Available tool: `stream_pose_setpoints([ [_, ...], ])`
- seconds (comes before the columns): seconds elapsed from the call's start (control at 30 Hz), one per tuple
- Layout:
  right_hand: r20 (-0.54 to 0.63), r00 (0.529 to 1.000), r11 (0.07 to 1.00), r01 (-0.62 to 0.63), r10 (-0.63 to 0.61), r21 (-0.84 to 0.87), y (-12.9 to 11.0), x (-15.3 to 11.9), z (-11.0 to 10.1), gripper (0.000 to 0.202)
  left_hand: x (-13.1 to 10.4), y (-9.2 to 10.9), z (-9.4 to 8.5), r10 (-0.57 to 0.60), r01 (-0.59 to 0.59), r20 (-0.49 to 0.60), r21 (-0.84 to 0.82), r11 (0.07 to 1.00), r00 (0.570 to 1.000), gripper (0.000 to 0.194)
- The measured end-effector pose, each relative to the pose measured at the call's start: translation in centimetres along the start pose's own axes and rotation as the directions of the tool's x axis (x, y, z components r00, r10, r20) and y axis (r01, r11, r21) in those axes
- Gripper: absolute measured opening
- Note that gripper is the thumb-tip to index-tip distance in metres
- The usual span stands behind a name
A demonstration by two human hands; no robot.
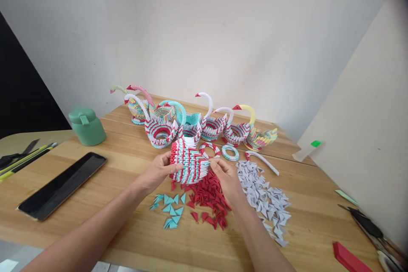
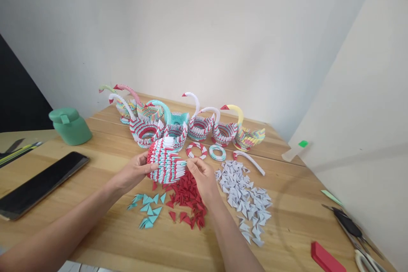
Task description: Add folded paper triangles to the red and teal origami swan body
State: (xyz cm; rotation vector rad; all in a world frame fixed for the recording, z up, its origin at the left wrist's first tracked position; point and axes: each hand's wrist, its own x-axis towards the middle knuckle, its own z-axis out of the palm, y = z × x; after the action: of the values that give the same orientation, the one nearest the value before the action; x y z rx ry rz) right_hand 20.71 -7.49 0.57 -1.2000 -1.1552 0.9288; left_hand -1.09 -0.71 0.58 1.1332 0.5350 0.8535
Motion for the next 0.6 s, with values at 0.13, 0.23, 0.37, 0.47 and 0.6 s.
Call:
stream_pose_setpoints([
  [0.13, -0.014, 1.0, 1.0, -0.004, 0.004, 0.003, -0.37, 0.0, 0.23, 0.028, 0.05, -0.2, -0.02, 0.025, -0.025, 0.017, 0.03, 0.999, 1.0, 0.04],
  [0.23, 0.008, 1.0, 1.0, -0.005, 0.005, -0.005, -0.61, -0.02, 0.35, 0.028, 0.02, -0.23, 0.0, 0.029, -0.029, 0.01, 0.066, 0.997, 1.0, 0.039],
  [0.37, 0.007, 1.0, 0.999, 0.019, -0.018, -0.043, -0.57, -0.11, 0.54, 0.03, 0.07, -0.13, 0.18, 0.02, -0.019, -0.002, 0.091, 0.996, 1.0, 0.041],
  [0.47, -0.013, 0.999, 0.996, 0.031, -0.033, -0.087, -0.33, -0.25, 0.63, 0.031, 0.14, -0.13, 0.21, 0.026, -0.026, -0.003, 0.098, 0.995, 1.0, 0.039],
  [0.6, -0.022, 0.999, 0.994, 0.048, -0.05, -0.093, 0.07, -0.43, 0.64, 0.032, -0.1, 0.14, -0.13, 0.05, -0.05, -0.001, 0.095, 0.994, 0.999, 0.036],
])
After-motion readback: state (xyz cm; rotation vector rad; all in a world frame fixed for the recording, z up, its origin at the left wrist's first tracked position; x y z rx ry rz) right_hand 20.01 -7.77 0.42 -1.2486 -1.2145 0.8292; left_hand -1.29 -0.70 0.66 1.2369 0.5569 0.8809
